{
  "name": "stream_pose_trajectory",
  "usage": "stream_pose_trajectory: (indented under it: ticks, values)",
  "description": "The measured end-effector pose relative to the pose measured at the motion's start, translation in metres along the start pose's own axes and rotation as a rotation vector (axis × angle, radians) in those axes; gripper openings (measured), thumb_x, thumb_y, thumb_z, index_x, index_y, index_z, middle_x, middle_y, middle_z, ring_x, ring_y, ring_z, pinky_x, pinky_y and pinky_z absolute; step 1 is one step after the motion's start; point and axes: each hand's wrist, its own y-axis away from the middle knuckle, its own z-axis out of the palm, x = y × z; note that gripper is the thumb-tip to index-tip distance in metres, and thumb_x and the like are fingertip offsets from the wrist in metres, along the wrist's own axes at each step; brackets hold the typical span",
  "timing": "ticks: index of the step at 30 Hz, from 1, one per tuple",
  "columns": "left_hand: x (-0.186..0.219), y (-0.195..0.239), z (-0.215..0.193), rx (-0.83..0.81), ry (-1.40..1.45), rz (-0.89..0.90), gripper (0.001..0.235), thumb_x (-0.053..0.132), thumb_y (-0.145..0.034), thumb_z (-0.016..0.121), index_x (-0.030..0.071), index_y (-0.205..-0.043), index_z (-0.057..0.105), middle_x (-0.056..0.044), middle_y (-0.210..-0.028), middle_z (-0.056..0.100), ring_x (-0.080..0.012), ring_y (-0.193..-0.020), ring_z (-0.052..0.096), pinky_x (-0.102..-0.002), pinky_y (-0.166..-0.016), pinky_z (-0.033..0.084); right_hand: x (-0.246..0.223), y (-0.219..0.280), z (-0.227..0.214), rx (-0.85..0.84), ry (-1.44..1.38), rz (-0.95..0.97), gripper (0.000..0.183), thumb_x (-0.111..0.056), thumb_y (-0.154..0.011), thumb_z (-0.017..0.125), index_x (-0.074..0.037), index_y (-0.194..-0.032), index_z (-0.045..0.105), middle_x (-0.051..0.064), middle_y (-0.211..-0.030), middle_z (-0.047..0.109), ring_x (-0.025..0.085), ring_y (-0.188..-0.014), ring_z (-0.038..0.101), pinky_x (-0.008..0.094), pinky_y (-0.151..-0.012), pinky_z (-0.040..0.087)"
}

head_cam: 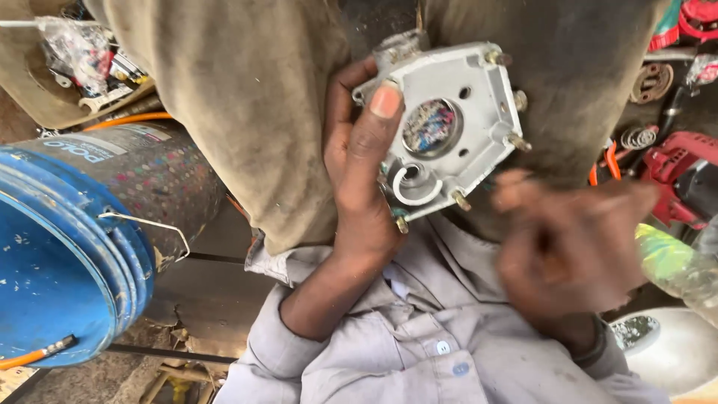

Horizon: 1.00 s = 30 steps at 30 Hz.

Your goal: Repairing and cleaning mechanical engine components in a workshop.

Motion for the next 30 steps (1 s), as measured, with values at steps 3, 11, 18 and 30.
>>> stream_pose_trajectory:
  ticks: [3,11,18,30]
  values:
    - [-0.006,0.0,-0.003,0.034,-0.007,0.025,0.065,0.038,-0.104,0.069,-0.006,-0.144,0.043,-0.019,-0.116,0.065,-0.0203,-0.103,0.067,-0.033,-0.094,0.056,-0.006,0.0,0.008,-0.002,0.006,-0.03,0.026,0.01,-0.082,0.074,-0.006,-0.102,0.077,-0.001,-0.089,0.064,0.016,-0.07,0.053,0.042,-0.082,0.036]
    - [-0.007,0.005,0.001,0.051,-0.049,0.058,0.063,0.039,-0.103,0.065,-0.006,-0.142,0.044,-0.018,-0.112,0.065,-0.0206,-0.102,0.065,-0.033,-0.094,0.054,-0.02,-0.008,0.008,0.17,-0.114,0.07,0.023,0.008,-0.077,0.08,-0.005,-0.095,0.08,0.0,-0.065,0.054,0.018,-0.058,0.045,0.042,-0.068,0.032]
    - [-0.015,0.005,-0.004,0.049,-0.077,0.14,0.058,0.041,-0.106,0.061,-0.006,-0.137,0.046,-0.016,-0.114,0.062,-0.0195,-0.107,0.063,-0.031,-0.096,0.052,-0.022,-0.015,0.004,0.103,-0.243,0.187,0.019,0.0,-0.089,0.087,-0.004,-0.106,0.078,0.003,-0.083,0.068,0.016,-0.073,0.06,0.031,-0.073,0.036]
    - [-0.02,0.01,-0.005,0.03,-0.077,0.197,0.054,0.041,-0.11,0.059,-0.006,-0.135,0.049,-0.014,-0.116,0.056,-0.0197,-0.111,0.057,-0.033,-0.105,0.048,-0.017,-0.001,0.01,0.19,-0.281,0.189,0.017,-0.001,-0.094,0.085,-0.004,-0.109,0.078,0.004,-0.091,0.073,0.014,-0.072,0.062,0.03,-0.075,0.036]
